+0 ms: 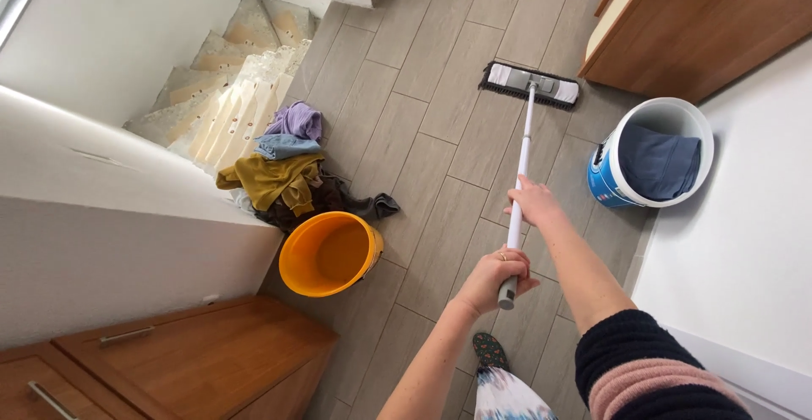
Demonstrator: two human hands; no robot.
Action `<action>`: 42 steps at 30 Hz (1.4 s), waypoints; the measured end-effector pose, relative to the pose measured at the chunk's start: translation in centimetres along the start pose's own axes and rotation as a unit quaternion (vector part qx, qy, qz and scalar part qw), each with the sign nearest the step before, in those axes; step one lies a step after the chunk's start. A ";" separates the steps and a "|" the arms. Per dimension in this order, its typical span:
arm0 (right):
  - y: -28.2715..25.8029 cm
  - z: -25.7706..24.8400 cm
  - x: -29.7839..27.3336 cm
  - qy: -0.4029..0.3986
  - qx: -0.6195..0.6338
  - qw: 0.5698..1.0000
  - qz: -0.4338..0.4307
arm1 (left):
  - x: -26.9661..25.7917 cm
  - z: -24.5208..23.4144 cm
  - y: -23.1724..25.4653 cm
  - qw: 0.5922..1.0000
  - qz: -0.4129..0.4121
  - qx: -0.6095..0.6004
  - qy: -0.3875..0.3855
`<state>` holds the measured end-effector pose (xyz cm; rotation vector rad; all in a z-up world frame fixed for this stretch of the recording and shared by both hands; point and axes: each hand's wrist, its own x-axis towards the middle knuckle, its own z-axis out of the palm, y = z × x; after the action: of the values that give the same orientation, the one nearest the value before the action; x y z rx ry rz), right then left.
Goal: The person mops a tiled floor using a flat mop, moving shoes, slippers, and a pile of clothes to reach all areas of the floor.
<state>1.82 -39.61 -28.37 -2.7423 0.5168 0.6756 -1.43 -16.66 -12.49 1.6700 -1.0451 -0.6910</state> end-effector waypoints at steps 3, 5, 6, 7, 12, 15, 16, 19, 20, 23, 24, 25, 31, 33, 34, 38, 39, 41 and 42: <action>-1.4 0.5 -2.0 -0.005 0.034 0.999 -0.009 | -2.6 -0.1 0.5 1.000 -0.004 -0.003 0.013; -2.9 1.6 -3.7 -0.002 0.041 0.999 -0.008 | -5.2 -0.4 1.1 1.000 -0.003 -0.006 0.016; -3.8 2.4 -4.9 0.000 0.049 0.999 -0.008 | -6.9 -0.4 1.5 1.000 -0.003 -0.009 0.019; -4.4 4.3 -5.7 0.001 0.051 0.999 -0.006 | -8.7 -0.3 1.6 1.000 -0.002 -0.008 0.015; -9.0 10.2 -12.3 -0.003 0.044 0.996 -0.082 | -18.9 0.1 2.8 0.992 0.111 -0.046 0.029; -12.3 14.3 -16.7 0.013 0.042 0.995 -0.093 | -25.7 0.1 4.0 0.993 0.107 -0.044 0.026; -13.5 15.5 -18.3 0.018 0.043 0.995 -0.091 | -28.0 0.1 4.6 0.993 0.111 -0.042 0.023; -17.6 18.9 -23.3 0.011 0.044 0.994 -0.096 | -35.0 -0.4 6.1 0.993 0.104 -0.043 0.015; -18.9 20.0 -24.9 0.005 0.043 0.995 -0.091 | -37.3 -0.6 6.5 0.994 0.103 -0.040 -0.002; -23.1 23.8 -30.1 0.016 0.047 0.994 -0.100 | -44.6 -1.3 8.6 0.995 0.083 -0.038 -0.032; -24.3 25.0 -31.8 0.033 0.051 0.992 -0.111 | -46.8 -1.4 9.4 0.996 0.067 -0.039 -0.044; -25.9 25.2 -34.0 0.034 0.052 0.992 -0.111 | -48.9 -1.6 10.3 0.996 0.068 -0.038 -0.045; -32.9 27.2 -43.3 0.001 0.101 0.990 -0.096 | -58.4 -3.1 15.0 0.995 0.066 -0.038 -0.071; -34.4 27.8 -45.0 0.030 0.104 0.988 -0.106 | -60.1 -4.0 17.0 0.994 0.056 -0.039 -0.086; -35.2 27.4 -45.9 0.030 0.105 0.988 -0.105 | -60.7 -4.5 17.7 0.994 0.056 -0.039 -0.087; -37.5 26.4 -48.4 0.013 0.126 0.988 -0.092 | -61.9 -6.1 19.7 0.993 0.044 -0.018 -0.109; -37.7 26.2 -48.6 0.017 0.129 0.987 -0.098 | -61.8 -6.4 20.0 0.993 0.050 -0.015 -0.108; -37.3 25.9 -48.2 0.029 0.146 0.983 -0.104 | -61.0 -6.2 20.1 0.993 0.031 -0.017 -0.109; -37.0 25.7 -47.8 0.040 0.162 0.979 -0.113 | -60.5 -6.1 20.1 0.994 0.012 -0.019 -0.107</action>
<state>-33.09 15.54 -20.59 -2.4751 0.2949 0.3870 -30.54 37.31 6.10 1.5736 -1.1929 -0.8842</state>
